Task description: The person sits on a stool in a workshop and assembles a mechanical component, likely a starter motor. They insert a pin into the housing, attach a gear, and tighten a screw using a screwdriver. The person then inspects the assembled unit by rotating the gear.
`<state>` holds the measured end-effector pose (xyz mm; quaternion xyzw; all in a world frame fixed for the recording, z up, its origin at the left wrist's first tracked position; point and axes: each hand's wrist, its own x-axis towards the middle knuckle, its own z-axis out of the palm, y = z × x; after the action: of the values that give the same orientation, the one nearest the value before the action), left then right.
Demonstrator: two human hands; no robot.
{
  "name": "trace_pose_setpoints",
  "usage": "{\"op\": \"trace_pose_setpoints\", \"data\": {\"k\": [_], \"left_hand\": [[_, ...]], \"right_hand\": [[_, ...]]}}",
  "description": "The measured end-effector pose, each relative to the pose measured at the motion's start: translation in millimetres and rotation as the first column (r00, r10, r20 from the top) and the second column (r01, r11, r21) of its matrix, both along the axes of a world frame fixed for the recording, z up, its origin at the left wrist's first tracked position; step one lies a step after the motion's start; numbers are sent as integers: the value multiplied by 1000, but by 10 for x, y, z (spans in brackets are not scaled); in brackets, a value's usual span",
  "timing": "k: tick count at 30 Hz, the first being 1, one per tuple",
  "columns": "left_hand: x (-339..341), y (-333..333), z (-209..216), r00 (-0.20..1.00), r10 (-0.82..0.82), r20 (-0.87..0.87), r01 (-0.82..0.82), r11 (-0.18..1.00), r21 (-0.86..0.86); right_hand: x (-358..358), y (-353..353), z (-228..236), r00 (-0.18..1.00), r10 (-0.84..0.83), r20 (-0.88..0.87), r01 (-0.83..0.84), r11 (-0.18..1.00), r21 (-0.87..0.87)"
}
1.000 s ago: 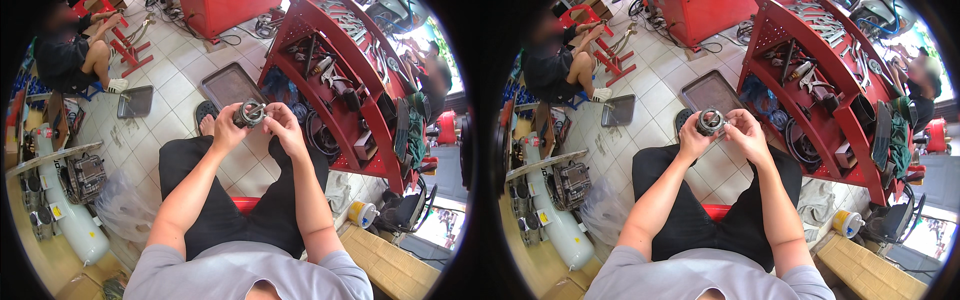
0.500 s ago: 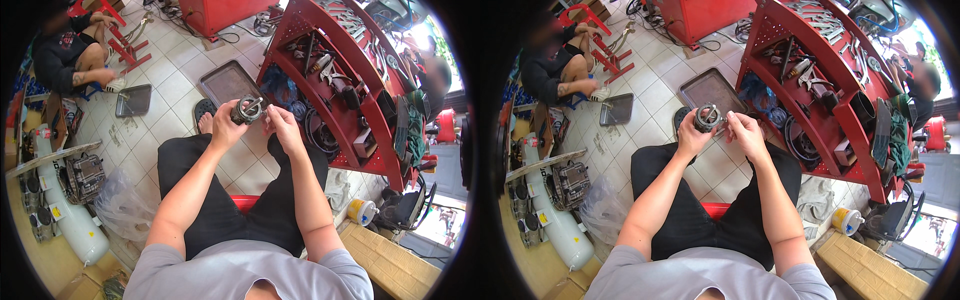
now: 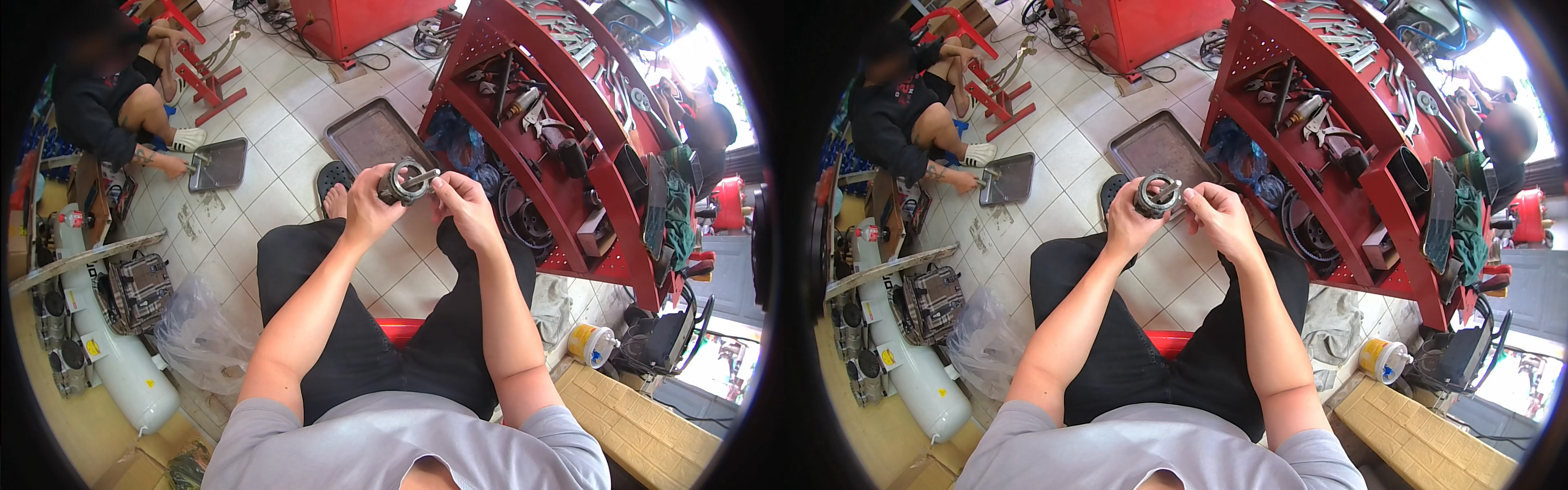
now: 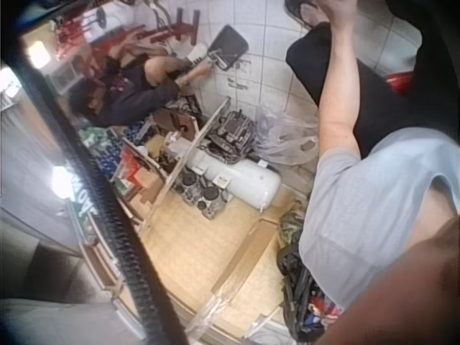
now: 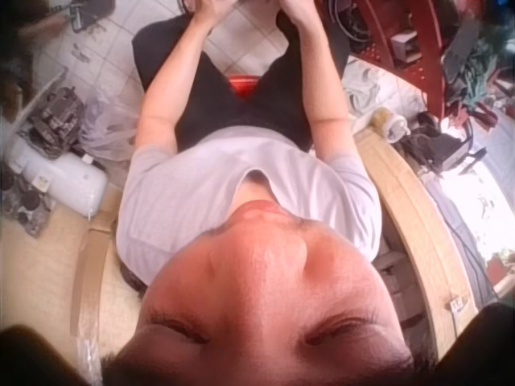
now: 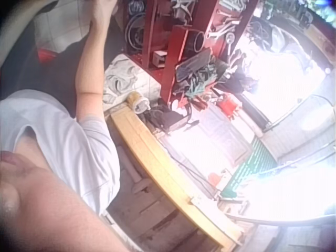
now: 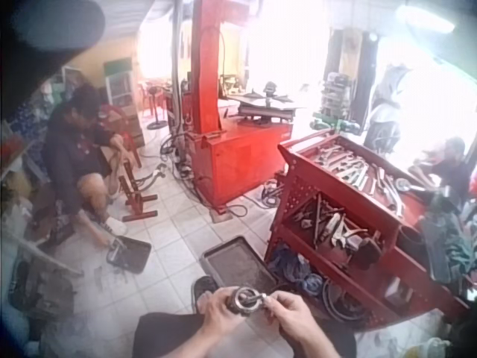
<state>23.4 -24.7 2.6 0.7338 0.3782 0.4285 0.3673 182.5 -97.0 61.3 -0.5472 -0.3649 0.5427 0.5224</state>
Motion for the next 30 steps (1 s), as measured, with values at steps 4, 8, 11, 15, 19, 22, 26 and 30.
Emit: {"op": "trace_pose_setpoints", "data": {"k": [4,8,11,15,19,22,26,30], "left_hand": [[1,-7,7,1000,3,3,-2,1000,-9],[21,-24,42,1000,-15,17,16,997,-80],[41,-94,175,996,-25,-83,6,977,-212],[118,-97,-154,968,-117,221,220,818,-532],[152,-102,-313,958,-111,266,243,807,-538],[161,-96,-332,952,-109,287,254,807,-534],[154,-95,-349,945,-79,317,260,773,-579],[147,-85,-330,955,-68,290,222,811,-542]], "right_hand": [[-15,-2,26,999,-49,0,49,999,16],[-48,5,60,993,-91,75,89,996,25],[-103,25,27,971,-156,181,152,988,32],[-171,42,54,852,-248,461,264,964,31],[-169,43,-68,832,-327,448,282,945,166],[-174,38,-93,819,-327,472,234,941,246],[-183,42,-53,839,-310,447,235,948,215],[-101,59,-170,901,-213,378,222,975,22]]}}
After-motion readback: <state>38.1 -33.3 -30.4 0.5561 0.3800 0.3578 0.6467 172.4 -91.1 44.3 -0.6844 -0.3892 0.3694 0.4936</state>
